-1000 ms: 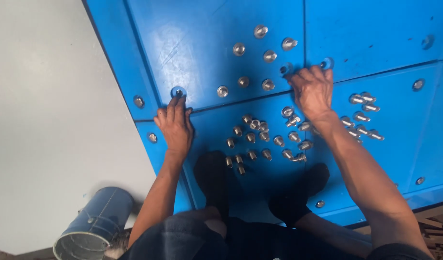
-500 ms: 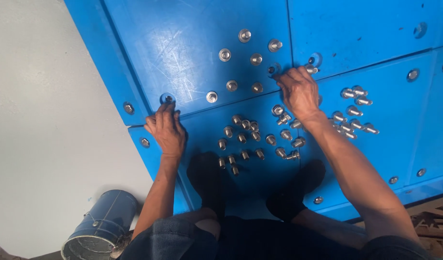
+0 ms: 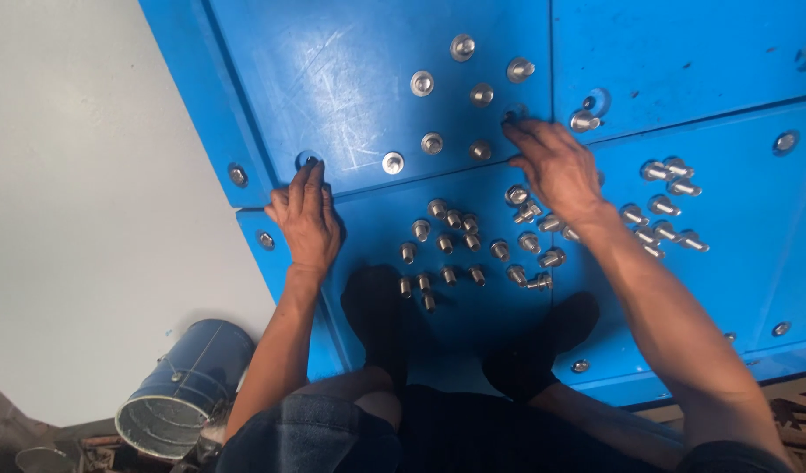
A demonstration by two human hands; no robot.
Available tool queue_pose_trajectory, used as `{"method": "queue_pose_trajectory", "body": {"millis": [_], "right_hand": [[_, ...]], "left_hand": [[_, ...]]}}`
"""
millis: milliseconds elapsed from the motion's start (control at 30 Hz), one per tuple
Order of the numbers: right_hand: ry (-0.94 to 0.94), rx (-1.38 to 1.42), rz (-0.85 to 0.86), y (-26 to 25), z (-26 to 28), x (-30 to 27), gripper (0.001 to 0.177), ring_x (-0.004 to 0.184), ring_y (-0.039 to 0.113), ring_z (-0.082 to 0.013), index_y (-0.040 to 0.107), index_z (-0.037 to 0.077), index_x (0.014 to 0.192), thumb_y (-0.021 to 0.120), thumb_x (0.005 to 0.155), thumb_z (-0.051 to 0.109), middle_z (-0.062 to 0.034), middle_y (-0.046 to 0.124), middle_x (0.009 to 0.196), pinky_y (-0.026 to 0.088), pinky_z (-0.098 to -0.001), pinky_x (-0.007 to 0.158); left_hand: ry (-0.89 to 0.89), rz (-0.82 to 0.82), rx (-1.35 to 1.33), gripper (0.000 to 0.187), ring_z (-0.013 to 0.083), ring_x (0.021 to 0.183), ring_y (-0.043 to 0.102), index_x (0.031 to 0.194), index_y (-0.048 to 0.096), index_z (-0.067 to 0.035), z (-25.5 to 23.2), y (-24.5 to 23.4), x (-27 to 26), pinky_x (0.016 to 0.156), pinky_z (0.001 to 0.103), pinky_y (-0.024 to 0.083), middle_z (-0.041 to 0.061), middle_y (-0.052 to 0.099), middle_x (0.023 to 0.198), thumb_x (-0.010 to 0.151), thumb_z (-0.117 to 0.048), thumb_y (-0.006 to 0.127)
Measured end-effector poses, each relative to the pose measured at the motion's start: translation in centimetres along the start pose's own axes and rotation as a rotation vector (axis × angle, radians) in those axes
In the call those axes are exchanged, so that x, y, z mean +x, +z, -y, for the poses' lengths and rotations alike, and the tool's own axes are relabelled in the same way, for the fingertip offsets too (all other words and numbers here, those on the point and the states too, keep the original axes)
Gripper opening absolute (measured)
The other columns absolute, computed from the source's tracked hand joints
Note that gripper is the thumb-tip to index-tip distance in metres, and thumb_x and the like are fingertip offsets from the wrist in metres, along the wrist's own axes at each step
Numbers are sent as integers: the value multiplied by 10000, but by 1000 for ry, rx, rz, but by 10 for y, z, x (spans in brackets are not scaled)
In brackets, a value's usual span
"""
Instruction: Screwing numerous bolts and washers into pre-drilled holes on a blue industrial panel.
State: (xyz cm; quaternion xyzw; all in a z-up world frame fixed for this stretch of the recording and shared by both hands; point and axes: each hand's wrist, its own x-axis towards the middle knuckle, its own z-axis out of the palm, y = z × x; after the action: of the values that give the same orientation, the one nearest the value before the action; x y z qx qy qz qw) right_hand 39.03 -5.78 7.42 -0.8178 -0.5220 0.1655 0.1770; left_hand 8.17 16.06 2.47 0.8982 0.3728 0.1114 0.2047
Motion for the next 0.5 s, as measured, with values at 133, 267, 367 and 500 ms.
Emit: {"method": "queue_pose_trajectory", "body": {"millis": [133, 267, 367, 500], "right_hand": [[39, 54, 61, 0, -8, 1, 374, 1108, 648, -289, 719, 123, 1318, 738, 947, 90, -66, 689, 1306, 552, -409, 938], [-46, 61, 16, 3, -9, 7, 335, 1171, 663, -288, 726, 117, 1304, 727, 972, 70, -67, 694, 1288, 554, -405, 991], [41, 155, 33, 5, -8, 12, 263, 1115, 688, -293, 744, 110, 1253, 713, 998, 54, -85, 707, 1248, 566, -394, 932], [57, 124, 37, 5, -20, 12, 241, 1116, 702, -296, 747, 102, 1247, 700, 1019, 39, -94, 713, 1246, 573, -392, 938]], "left_hand": [[-47, 66, -273, 317, 295, 1203, 594, 1349, 668, -86, 17, -16, 6, 1064, 424, 443, 88, 639, 1397, 1051, -34, 574], [-150, 21, -406, 267, 319, 1297, 636, 1308, 672, -63, 32, -36, 9, 1137, 419, 490, 124, 656, 1371, 1079, -12, 542], [-115, -10, -338, 238, 334, 1256, 640, 1269, 695, -51, 28, -51, 15, 1121, 430, 481, 136, 688, 1316, 1053, -27, 598], [68, 65, -179, 283, 308, 1128, 587, 1251, 710, -55, 9, -54, 18, 981, 428, 429, 105, 707, 1281, 978, -131, 721]]}}
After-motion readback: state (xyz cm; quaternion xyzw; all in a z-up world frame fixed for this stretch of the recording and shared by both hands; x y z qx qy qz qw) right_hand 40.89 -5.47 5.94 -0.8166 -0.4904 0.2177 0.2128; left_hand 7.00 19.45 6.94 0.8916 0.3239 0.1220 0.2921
